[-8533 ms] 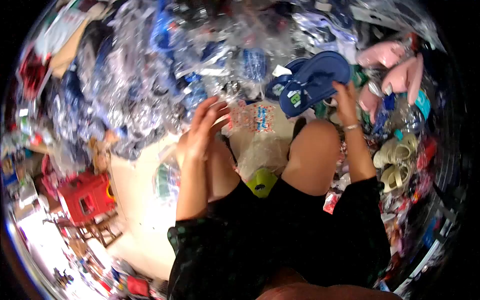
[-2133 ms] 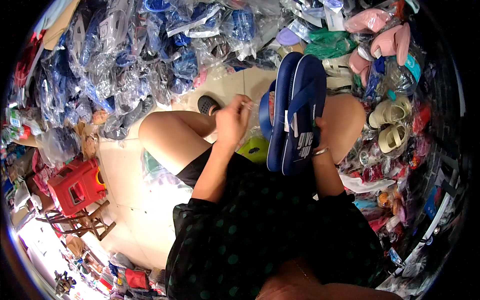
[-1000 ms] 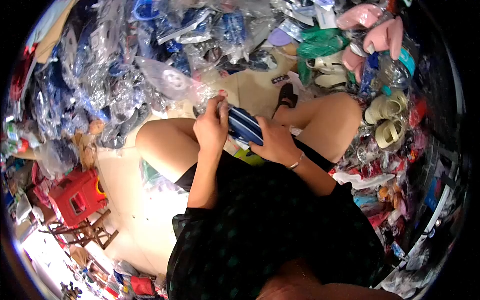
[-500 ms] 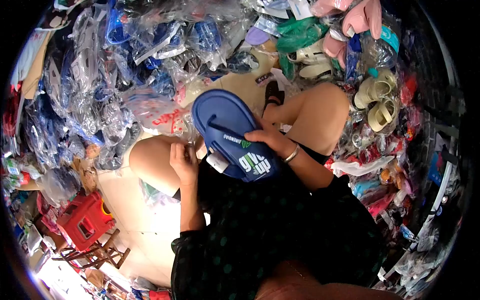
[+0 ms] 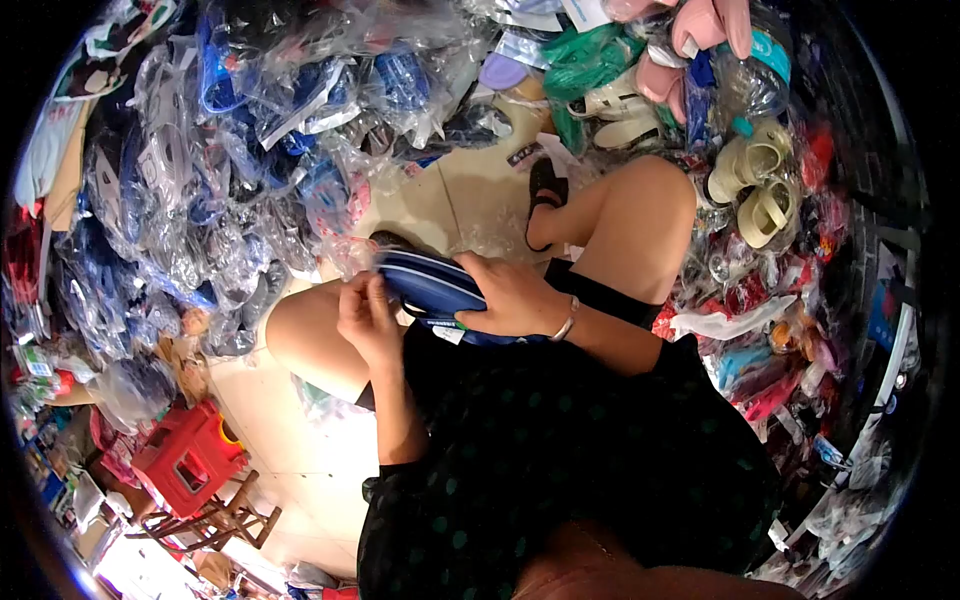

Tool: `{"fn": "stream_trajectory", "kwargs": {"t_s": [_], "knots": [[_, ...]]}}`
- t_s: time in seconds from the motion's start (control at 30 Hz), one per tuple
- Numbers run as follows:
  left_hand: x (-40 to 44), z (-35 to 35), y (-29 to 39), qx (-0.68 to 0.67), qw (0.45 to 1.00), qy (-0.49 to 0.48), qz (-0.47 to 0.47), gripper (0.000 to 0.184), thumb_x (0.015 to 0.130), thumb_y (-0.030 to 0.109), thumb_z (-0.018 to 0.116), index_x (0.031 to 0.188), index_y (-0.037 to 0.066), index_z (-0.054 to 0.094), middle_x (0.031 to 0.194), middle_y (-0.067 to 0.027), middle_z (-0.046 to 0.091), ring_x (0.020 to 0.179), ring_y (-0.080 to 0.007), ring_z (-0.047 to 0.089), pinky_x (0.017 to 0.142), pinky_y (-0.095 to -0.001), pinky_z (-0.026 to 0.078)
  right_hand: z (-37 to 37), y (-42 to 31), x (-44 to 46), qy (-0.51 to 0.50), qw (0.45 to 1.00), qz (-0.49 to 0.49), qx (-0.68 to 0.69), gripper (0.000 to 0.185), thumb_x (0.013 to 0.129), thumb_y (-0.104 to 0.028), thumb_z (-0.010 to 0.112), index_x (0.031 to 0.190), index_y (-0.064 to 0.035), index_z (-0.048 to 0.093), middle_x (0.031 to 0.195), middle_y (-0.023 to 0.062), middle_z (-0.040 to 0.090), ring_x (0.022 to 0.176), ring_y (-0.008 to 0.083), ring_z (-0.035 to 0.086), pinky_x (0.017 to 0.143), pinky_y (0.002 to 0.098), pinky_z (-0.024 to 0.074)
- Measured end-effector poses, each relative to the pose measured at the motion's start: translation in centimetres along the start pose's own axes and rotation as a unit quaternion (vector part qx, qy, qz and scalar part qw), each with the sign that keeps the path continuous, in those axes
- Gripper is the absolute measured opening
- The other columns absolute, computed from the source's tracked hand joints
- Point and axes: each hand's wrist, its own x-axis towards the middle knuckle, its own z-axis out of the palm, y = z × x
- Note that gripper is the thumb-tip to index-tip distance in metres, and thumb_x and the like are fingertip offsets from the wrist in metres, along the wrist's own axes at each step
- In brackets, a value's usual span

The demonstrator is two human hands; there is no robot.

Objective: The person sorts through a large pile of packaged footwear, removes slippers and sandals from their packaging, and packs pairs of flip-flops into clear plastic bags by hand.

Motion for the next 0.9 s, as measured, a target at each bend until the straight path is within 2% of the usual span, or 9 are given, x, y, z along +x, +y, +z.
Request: {"fn": "stream_trajectory", "kwargs": {"t_s": [0.1, 0.33, 0.47, 0.53, 0.67, 0.73, 0.8, 0.83, 0.9], "knots": [[-0.2, 1.0, 0.5, 0.173, 0.959, -0.011, 0.224, 0.007, 0.075, 0.001, 0.065, 0.081, 0.003, 0.06, 0.071, -0.0064, 0.058, 0.06, -0.0201, 0.051, 0.059, -0.0313, 0.042, 0.0, 0.0, 0.3, 0.0, 1.0, 0.015, -0.012, 0.061, 0.068, -0.028, 0.068, 0.114, 0.0005, 0.04, 0.087, 0.0252, 0.059, 0.081, 0.0407, 0.058, 0.071, 0.0421, 0.0464], [-0.6, -0.4, 0.2, 0.252, 0.922, -0.089, 0.28, 0.01, 0.071, 0.004, 0.066, 0.076, 0.005, 0.057, 0.066, -0.0068, 0.053, 0.063, -0.0259, 0.048, 0.064, -0.0352, 0.038, 1.1, 3.8, 0.1, -0.036, 0.938, 0.076, 0.336, 0.064, 0.069, -0.031, 0.07, 0.116, 0.0028, 0.043, 0.097, 0.0174, 0.058, 0.085, 0.0225, 0.058, 0.074, 0.0315, 0.0452], [-1.7, -1.2, -2.1, 0.196, 0.969, -0.095, 0.121, 0.008, 0.082, 0.006, 0.058, 0.086, 0.001, 0.052, 0.083, -0.0088, 0.053, 0.07, -0.0196, 0.049, 0.069, -0.0306, 0.039, -0.2, 3.4, 0.8, -0.079, 0.92, 0.11, 0.367, 0.058, 0.075, -0.019, 0.067, 0.121, 0.0039, 0.039, 0.107, 0.0113, 0.052, 0.095, 0.0163, 0.051, 0.082, 0.0268, 0.0412], [-1.8, -0.2, -2.9, -0.13, 0.991, -0.024, -0.039, 0.017, 0.088, 0.013, 0.052, 0.099, 0.001, 0.048, 0.095, -0.0072, 0.05, 0.073, -0.0162, 0.046, 0.072, -0.0314, 0.04, -0.1, 2.6, 1.4, -0.078, 0.909, 0.086, 0.4, 0.059, 0.076, -0.021, 0.066, 0.121, 0.0046, 0.038, 0.108, 0.0125, 0.052, 0.097, 0.0171, 0.051, 0.084, 0.0272, 0.0405], [-1.2, -1.7, -7.0, -0.281, 0.919, -0.039, -0.273, 0.075, 0.086, 0.062, 0.034, 0.132, 0.003, 0.03, 0.124, -0.0123, 0.042, 0.112, -0.022, 0.043, 0.095, -0.0338, 0.035, 0.4, 0.6, 3.1, -0.115, 0.922, 0.07, 0.364, 0.065, 0.078, -0.027, 0.063, 0.124, 0.0066, 0.033, 0.114, 0.0172, 0.05, 0.104, 0.0206, 0.048, 0.089, 0.0283, 0.0377], [-1.2, -2.4, -6.2, -0.232, 0.948, -0.03, -0.217, 0.065, 0.086, 0.041, 0.049, 0.132, 0.002, 0.026, 0.122, -0.0163, 0.042, 0.111, -0.0256, 0.043, 0.094, -0.0357, 0.037, 1.1, 1.7, 4.2, -0.151, 0.926, 0.087, 0.334, 0.067, 0.078, -0.028, 0.064, 0.126, 0.0064, 0.032, 0.115, 0.0168, 0.049, 0.104, 0.021, 0.048, 0.089, 0.0287, 0.0375], [-0.2, -2.9, -2.5, -0.179, 0.953, -0.003, -0.243, 0.069, 0.076, 0.015, 0.063, 0.13, 0.004, 0.021, 0.114, -0.0156, 0.047, 0.103, -0.0243, 0.047, 0.09, -0.0363, 0.038, 2.4, 3.8, 6.0, -0.126, 0.954, -0.124, 0.242, 0.068, 0.082, -0.034, 0.06, 0.129, 0.0054, 0.031, 0.115, 0.0161, 0.051, 0.104, 0.0221, 0.05, 0.089, 0.0274, 0.0388], [-0.2, -4.0, -4.0, -0.159, 0.962, 0.02, -0.222, 0.066, 0.076, 0.011, 0.061, 0.13, 0.004, 0.024, 0.114, -0.0152, 0.046, 0.1, -0.0238, 0.048, 0.086, -0.0355, 0.041, 1.6, 5.6, 7.8, -0.313, 0.898, -0.022, 0.308, 0.069, 0.082, -0.048, 0.054, 0.117, 0.0099, 0.04, 0.111, 0.0184, 0.049, 0.1, 0.0241, 0.046, 0.085, 0.0333, 0.0397], [0.9, -6.9, -3.6, -0.028, 0.981, 0.053, -0.183, 0.062, 0.076, 0.011, 0.059, 0.13, 0.004, 0.028, 0.114, -0.0154, 0.046, 0.101, -0.024, 0.047, 0.087, -0.0354, 0.04, 3.2, 9.8, 11.0, -0.325, 0.764, 0.127, 0.543, 0.067, 0.084, -0.051, 0.05, 0.12, 0.005, 0.041, 0.112, 0.0153, 0.05, 0.1, 0.0229, 0.049, 0.085, 0.0331, 0.0422]]}}
